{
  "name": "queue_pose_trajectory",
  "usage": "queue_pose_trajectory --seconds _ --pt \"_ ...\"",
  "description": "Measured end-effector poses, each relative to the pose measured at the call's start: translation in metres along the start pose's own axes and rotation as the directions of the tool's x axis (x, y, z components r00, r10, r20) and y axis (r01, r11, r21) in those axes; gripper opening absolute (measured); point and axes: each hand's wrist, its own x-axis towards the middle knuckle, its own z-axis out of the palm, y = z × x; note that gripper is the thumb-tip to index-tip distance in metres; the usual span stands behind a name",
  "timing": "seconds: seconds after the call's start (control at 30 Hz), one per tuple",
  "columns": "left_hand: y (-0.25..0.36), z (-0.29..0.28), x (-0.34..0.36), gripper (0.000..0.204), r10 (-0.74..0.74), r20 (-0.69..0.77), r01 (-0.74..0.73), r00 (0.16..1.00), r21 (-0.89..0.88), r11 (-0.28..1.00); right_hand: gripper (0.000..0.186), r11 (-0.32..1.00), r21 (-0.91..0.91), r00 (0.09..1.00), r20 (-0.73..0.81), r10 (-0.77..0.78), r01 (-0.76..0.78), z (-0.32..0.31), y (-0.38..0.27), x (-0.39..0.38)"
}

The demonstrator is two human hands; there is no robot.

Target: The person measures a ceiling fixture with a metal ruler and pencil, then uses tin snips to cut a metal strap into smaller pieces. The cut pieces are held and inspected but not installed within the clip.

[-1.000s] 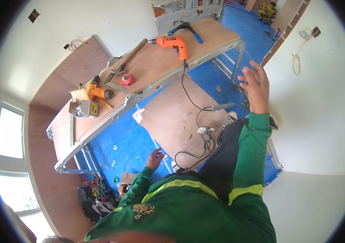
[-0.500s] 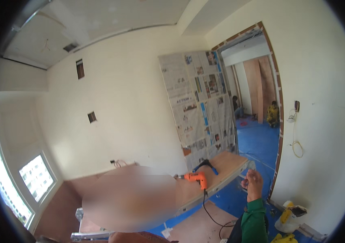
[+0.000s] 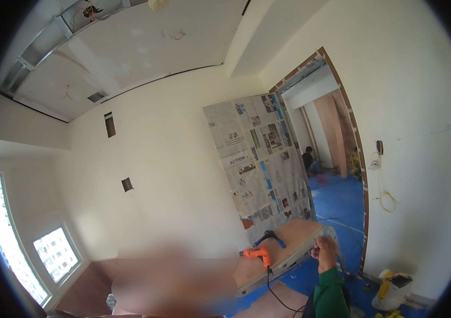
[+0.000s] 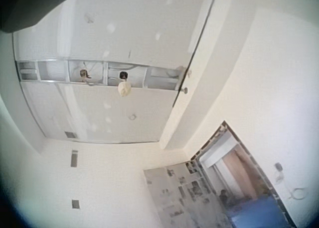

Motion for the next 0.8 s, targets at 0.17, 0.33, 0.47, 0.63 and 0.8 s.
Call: queue_pose_trajectory --seconds 0.17,0.33,0.47,0.63,0.8 --pt "0.008 0.001 -0.010 0.057 -0.008 -0.018 0.008 1.000 0.016 1.000 0.020 0.960 -0.256 0.983 0.169 -0.074 0.116 -0.010 0.002 -0.004" --pt "0.012 0.004 -0.025 0.058 -0.024 -0.025 0.024 0.999 0.028 0.999 0.034 0.314 -0.873 0.815 0.469 0.339 0.373 -0.017 0.023 -0.016" --pt "0.009 0.007 -0.037 0.059 -0.040 -0.017 0.041 0.999 0.035 0.999 0.047 0.127 -0.905 0.685 0.394 0.613 0.406 -0.003 0.034 -0.022" --pt "-0.002 0.013 -0.048 0.059 -0.057 0.012 0.056 0.998 0.038 0.998 0.048 0.159 -0.905 0.704 0.409 0.581 0.394 0.007 0.041 -0.026" --pt "-0.038 0.045 -0.080 0.060 -0.083 0.105 0.079 0.991 0.034 0.996 0.045 0.159 -0.871 0.774 0.488 0.403 0.466 -0.004 0.051 -0.031"
